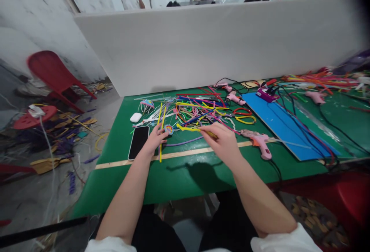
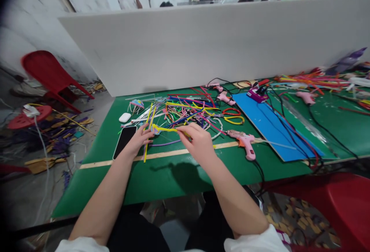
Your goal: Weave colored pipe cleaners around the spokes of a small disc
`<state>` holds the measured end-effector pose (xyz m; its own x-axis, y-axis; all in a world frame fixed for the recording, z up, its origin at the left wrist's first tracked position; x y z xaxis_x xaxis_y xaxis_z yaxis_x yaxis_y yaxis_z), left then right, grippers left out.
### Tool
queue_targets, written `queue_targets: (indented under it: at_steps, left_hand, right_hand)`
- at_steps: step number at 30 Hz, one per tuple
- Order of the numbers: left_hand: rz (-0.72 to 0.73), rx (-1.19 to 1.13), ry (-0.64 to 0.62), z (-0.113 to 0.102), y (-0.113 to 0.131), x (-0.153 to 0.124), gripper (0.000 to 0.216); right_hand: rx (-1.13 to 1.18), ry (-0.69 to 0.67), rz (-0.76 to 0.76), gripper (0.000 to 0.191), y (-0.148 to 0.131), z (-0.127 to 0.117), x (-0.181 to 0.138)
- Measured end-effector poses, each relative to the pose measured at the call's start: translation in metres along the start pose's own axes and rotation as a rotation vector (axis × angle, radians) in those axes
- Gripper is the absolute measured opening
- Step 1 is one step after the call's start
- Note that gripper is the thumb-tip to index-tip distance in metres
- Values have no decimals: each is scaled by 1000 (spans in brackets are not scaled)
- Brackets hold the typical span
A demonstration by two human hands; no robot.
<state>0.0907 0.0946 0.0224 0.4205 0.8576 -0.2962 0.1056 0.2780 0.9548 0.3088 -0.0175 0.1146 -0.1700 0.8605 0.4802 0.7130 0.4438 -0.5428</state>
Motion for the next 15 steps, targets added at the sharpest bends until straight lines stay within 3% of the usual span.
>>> queue_targets:
  at_steps: [3,4,6,7,8,9,11,15]
  left_hand:
    - [181,252,255,-1,5,-18,64]
    - [314,366,389,2,10,-31,59]
    - [727,642,649,15,22,-62,49]
    - [926,822,666,25,27,-77,47]
    - [1089,1009,600,37,30,-88,45]
    - [1164,1187,497,48,32,-96,43]
    - [1196,1346,457,59,32,-104,37]
    - [1210,1372,376,63,28,-102,27]
  right_hand:
    - [35,-50,31,12,3,10,-1]
    - [43,-69,36,12,4,14,-1]
    - [57,-117,45,11,3,20,-3]
    - [69,-151,50,10,1,23,-4]
    - [87,-191,53,10,-1,26,-5]
    - [113,-229,54,10,-3,29,-6]
    - [179,-286,42,10,-8,33,-9]
    - [301,-369,28,9,-15,36,-12]
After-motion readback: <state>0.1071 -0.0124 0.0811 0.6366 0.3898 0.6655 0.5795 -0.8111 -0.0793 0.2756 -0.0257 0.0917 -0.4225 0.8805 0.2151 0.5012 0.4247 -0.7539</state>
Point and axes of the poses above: each hand's wrist, its own x-axis towards the middle knuckle, its own z-axis out of the palm, y = z × x, the point moved 2 cm from there along x, towards the middle knuckle, and after that the axes turned 13 degrees about -y, right-handed, at the moved point
